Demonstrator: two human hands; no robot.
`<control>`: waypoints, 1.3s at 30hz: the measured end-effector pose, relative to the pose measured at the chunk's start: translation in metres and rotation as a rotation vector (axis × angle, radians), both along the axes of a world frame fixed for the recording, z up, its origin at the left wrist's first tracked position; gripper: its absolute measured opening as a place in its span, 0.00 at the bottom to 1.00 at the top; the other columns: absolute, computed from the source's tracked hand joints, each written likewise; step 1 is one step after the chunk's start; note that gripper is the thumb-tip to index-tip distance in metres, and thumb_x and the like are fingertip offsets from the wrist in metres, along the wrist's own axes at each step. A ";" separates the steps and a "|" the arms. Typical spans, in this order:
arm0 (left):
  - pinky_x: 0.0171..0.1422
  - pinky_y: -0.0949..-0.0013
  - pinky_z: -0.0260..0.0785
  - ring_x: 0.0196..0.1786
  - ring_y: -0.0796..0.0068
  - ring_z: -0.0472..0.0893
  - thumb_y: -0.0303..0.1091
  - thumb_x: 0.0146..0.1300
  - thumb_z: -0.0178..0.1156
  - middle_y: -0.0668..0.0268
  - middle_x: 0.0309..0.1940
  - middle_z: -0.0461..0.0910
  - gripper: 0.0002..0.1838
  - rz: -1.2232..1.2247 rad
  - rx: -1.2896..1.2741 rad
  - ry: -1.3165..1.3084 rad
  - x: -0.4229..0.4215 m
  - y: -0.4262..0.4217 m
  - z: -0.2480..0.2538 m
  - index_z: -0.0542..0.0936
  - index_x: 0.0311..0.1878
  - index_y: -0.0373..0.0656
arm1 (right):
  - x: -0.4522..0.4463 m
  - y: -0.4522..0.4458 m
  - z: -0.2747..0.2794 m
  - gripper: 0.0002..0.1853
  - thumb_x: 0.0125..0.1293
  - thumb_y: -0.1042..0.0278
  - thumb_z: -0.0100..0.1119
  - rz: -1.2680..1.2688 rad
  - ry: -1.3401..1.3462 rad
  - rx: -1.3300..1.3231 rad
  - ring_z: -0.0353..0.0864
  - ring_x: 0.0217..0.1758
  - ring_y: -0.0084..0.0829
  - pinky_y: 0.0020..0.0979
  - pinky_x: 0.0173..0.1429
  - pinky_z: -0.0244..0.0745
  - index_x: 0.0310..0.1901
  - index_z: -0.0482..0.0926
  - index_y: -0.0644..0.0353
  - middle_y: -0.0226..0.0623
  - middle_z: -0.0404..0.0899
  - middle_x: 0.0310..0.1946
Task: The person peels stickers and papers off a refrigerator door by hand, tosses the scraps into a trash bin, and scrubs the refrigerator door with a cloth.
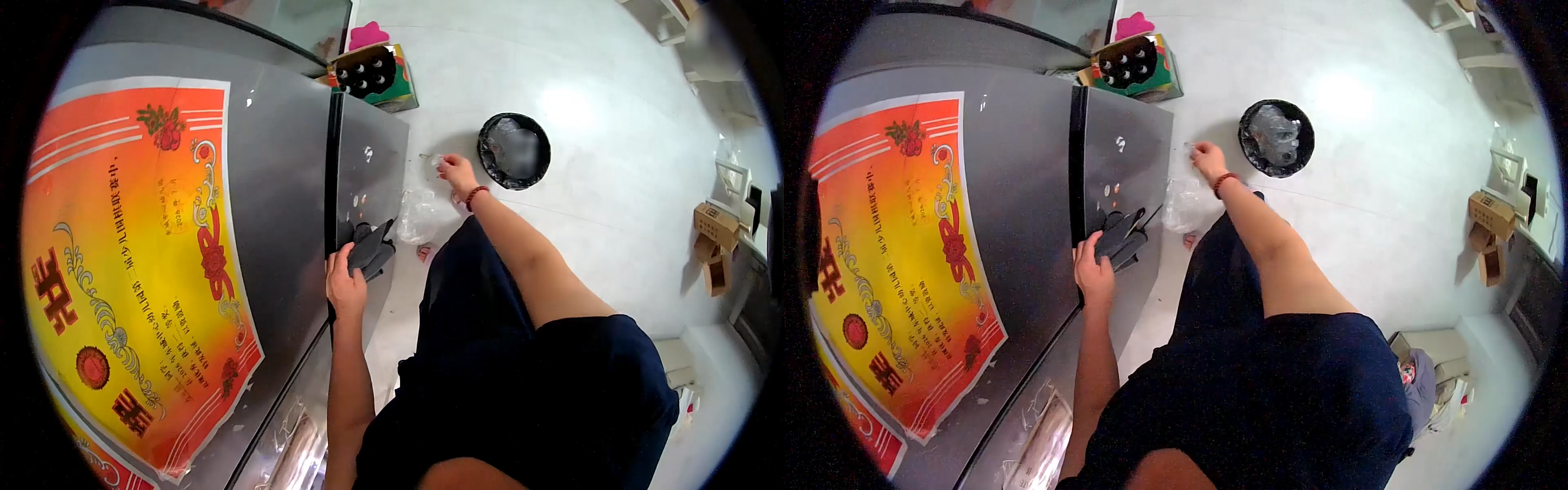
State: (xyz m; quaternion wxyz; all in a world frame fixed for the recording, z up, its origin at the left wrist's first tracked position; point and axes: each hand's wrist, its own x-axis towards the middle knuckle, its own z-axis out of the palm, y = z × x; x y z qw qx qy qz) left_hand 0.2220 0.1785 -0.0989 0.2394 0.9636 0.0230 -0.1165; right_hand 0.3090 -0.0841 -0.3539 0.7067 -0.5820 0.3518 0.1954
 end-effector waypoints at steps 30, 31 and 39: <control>0.56 0.71 0.69 0.52 0.71 0.77 0.32 0.66 0.61 0.62 0.51 0.78 0.19 1.261 -0.913 0.048 -0.132 -0.050 -0.039 0.74 0.58 0.37 | 0.002 -0.026 0.062 0.12 0.65 0.59 0.58 0.862 0.123 0.116 0.80 0.29 0.24 0.27 0.31 0.75 0.40 0.80 0.60 0.31 0.81 0.33; 0.56 0.69 0.71 0.52 0.70 0.77 0.33 0.67 0.61 0.61 0.52 0.77 0.21 1.344 -1.004 0.038 -0.142 -0.054 -0.040 0.71 0.60 0.35 | 0.001 -0.012 0.079 0.12 0.65 0.59 0.58 0.937 0.100 0.110 0.80 0.31 0.24 0.27 0.33 0.76 0.40 0.80 0.60 0.31 0.81 0.33; 0.55 0.59 0.75 0.55 0.65 0.78 0.35 0.67 0.60 0.59 0.54 0.77 0.23 1.579 -1.334 -0.116 -0.216 -0.084 -0.038 0.69 0.62 0.39 | -0.050 0.014 0.127 0.14 0.68 0.56 0.57 1.251 0.034 0.055 0.80 0.35 0.21 0.26 0.39 0.76 0.42 0.80 0.59 0.27 0.81 0.34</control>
